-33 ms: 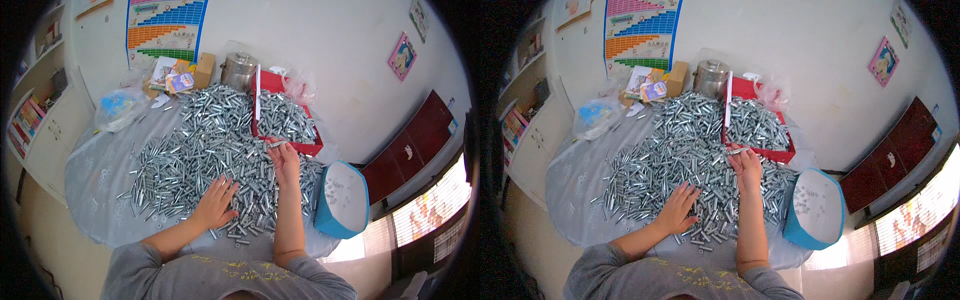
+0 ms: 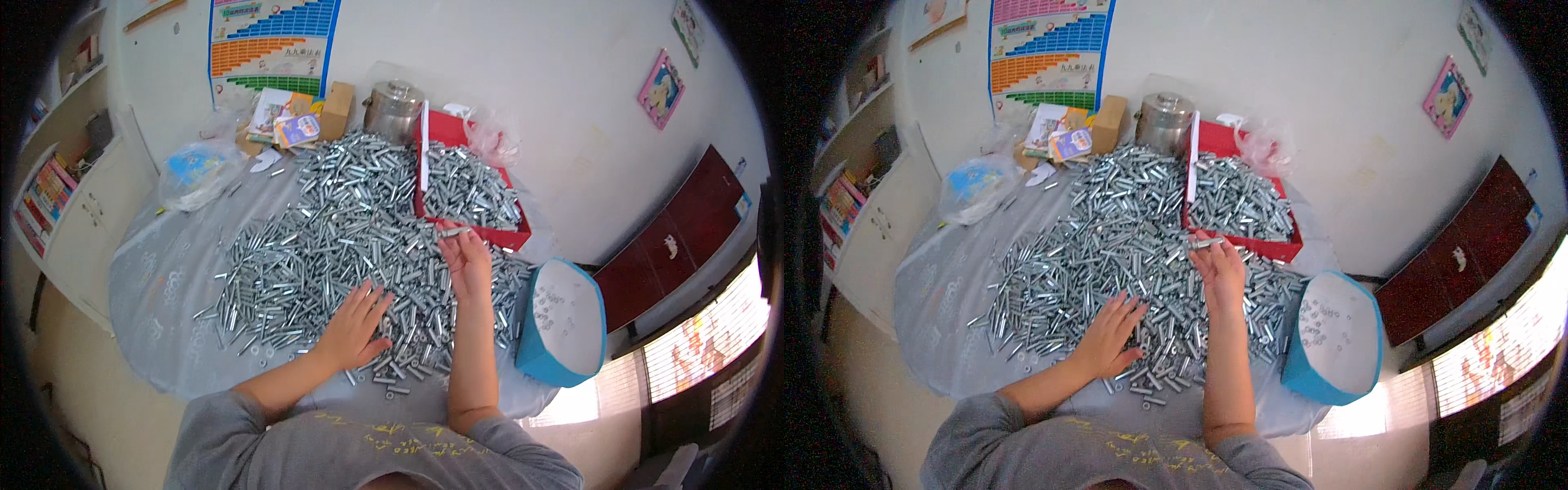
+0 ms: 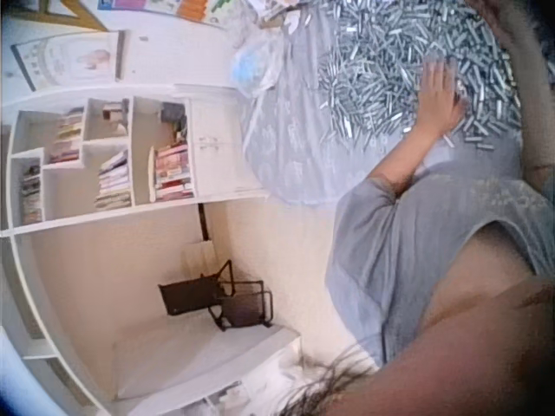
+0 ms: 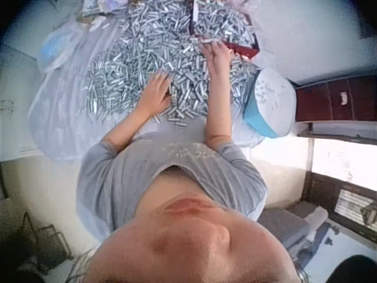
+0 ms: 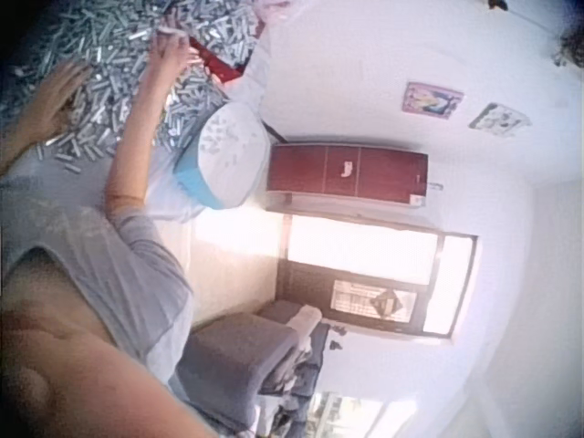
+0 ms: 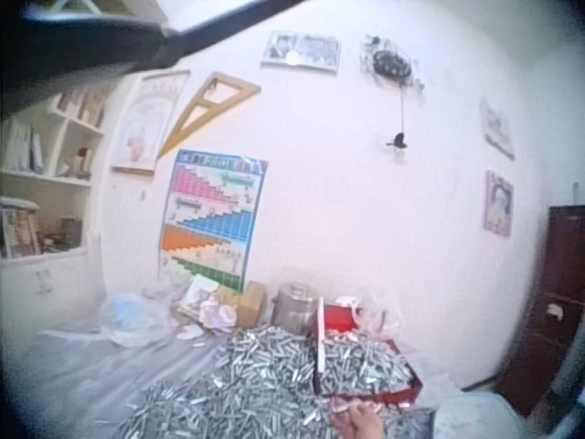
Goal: The person sits at a table covered with a large pile of metal bolts and washers. They repeatedly pick up a bolt and a washer, thread the washer onto the bolt, and place the assembled unit into a red box. The person continues this repetitive assembly process throughout the video.
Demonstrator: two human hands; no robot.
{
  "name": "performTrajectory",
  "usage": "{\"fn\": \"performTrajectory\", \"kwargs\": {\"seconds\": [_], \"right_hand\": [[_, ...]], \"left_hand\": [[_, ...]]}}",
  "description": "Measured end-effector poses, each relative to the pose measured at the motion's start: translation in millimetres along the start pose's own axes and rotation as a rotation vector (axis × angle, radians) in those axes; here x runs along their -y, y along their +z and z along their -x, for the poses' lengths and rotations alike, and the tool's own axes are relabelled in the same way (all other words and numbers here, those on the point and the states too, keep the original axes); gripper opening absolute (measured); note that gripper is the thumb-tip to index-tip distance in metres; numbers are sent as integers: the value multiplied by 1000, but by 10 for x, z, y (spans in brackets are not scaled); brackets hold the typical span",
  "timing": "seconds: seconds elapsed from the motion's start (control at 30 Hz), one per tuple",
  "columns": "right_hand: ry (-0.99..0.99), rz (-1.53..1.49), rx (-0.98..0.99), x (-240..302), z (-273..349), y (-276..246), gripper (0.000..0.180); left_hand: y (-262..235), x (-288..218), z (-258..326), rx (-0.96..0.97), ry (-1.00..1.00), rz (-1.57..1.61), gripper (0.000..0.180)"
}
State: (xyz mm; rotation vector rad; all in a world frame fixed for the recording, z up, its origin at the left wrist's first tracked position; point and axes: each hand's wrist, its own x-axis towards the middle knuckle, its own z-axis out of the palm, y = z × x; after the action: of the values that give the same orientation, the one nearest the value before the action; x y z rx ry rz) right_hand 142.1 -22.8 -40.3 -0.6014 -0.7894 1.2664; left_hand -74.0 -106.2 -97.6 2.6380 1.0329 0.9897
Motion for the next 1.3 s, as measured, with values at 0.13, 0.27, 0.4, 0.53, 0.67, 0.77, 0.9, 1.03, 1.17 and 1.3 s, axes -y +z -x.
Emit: {"fn": "performTrajectory", "kwargs": {"seconds": [0.13, 0.27, 0.4, 0.53, 0.67, 0.77, 0.9, 1.03, 1.17, 1.3], "right_hand": [[-97, -88, 8, 99, 204, 401, 20], [-140, -164, 78, 106, 264, 726, 18], [-91, -84, 61, -27, 350, 983, 18], [-164, 61, 71, -190, 329, 955, 17], [-337, 195, 98, -259, 267, 976, 17], [-384, 342, 85, -251, 167, 901, 17], [-380, 638, 101, -56, 91, 855, 17], [-362, 907, 156, 102, 70, 723, 17], [-384, 889, 142, 252, 113, 678, 18], [-409, 754, 162, 356, 208, 720, 17]], "left_hand": [[-238, -177, -104, -69, -60, 81, 63], [-424, -256, -273, -114, -220, 272, 62], [-425, -251, -605, -255, -249, 648, 71], [-471, -374, -953, -414, -175, 848, 74], [-395, -367, -1141, -520, -243, 879, 73], [-185, -254, -1260, -567, -282, 862, 63], [-156, -219, -1355, -585, -333, 1104, 59], [-168, -88, -1344, -503, -201, 997, 63], [-230, 48, -1259, -392, -219, 648, 55], [-539, -229, -1268, -42, -447, 304, 41]]}}
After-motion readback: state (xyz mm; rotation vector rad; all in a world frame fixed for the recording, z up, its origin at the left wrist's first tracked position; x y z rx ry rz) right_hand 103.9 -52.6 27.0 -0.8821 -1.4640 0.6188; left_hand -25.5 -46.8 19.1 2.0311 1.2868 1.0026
